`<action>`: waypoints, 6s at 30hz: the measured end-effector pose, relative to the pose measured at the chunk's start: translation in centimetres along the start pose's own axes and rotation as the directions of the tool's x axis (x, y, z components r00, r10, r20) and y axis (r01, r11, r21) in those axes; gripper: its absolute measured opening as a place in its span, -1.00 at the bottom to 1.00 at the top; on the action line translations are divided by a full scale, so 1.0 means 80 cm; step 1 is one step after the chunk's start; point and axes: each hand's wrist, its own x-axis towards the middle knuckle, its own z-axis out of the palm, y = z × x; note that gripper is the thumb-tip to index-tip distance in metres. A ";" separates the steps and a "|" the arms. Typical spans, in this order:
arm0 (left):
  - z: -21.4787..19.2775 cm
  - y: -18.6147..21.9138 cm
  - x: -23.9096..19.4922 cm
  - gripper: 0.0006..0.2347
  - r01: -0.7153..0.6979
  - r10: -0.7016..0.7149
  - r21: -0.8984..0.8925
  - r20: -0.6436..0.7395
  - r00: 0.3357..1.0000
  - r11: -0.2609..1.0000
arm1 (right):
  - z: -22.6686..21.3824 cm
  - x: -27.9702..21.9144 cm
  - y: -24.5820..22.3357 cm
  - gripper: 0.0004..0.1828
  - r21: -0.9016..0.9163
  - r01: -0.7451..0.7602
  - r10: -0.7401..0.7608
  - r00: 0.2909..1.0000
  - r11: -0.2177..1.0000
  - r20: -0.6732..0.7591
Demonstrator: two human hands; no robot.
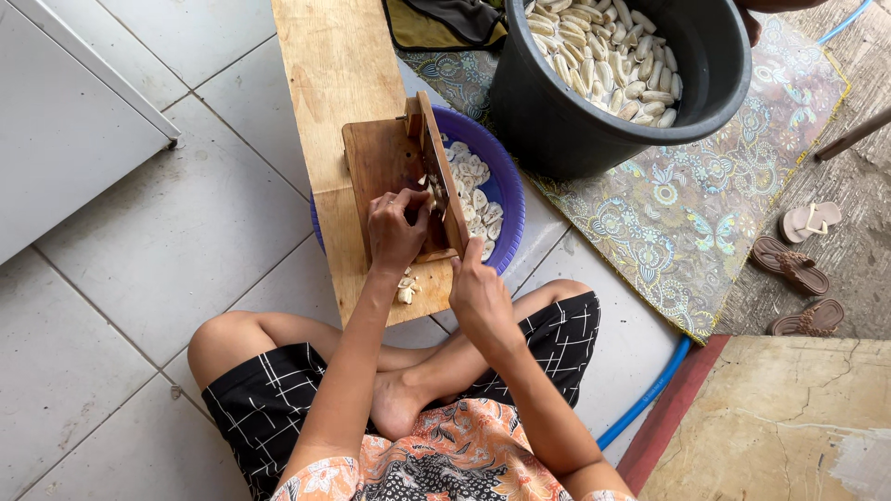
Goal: The person sits on the floor and uses a wooden slicing device to cut white, elongated vegetables into thin slices. The sliced pieces fall into a purple bowl placed beneath the slicer, while whole vegetables are stored in a large black bucket nearby.
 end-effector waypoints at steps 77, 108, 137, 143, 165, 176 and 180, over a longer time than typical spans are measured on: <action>0.003 -0.002 -0.004 -0.89 0.026 -0.026 0.023 0.037 0.999 0.999 | 0.077 0.018 0.043 -0.66 -0.013 0.036 -0.037 0.990 0.999 -0.133; -0.001 0.002 -0.002 -0.91 -0.024 0.023 0.003 0.030 0.999 1.000 | 0.028 0.001 0.010 -0.63 0.053 0.001 -0.001 1.000 0.999 0.003; 0.015 -0.019 -0.006 -0.88 -0.071 0.071 0.020 -0.011 0.997 0.997 | -0.039 -0.010 -0.026 -0.72 -0.065 0.039 -0.037 0.999 0.997 0.021; 0.011 -0.015 -0.006 -0.92 -0.034 0.034 0.018 0.004 0.999 0.999 | -0.006 -0.003 -0.010 -0.70 -0.032 -0.008 0.008 1.000 0.999 0.017; 0.003 -0.005 -0.002 -0.90 0.005 -0.007 0.054 0.045 0.999 0.999 | 0.072 0.020 0.041 -0.62 -0.022 0.017 -0.019 0.996 1.000 -0.086; 0.010 -0.013 -0.002 -0.87 -0.001 -0.002 0.058 0.050 0.999 0.998 | -0.034 -0.006 -0.017 -0.73 -0.077 0.078 -0.078 0.997 0.994 0.000; 0.007 -0.008 -0.001 -0.87 0.024 -0.029 0.062 0.071 0.997 0.998 | -0.023 -0.007 -0.012 -0.73 -0.020 0.037 -0.037 0.999 0.999 0.021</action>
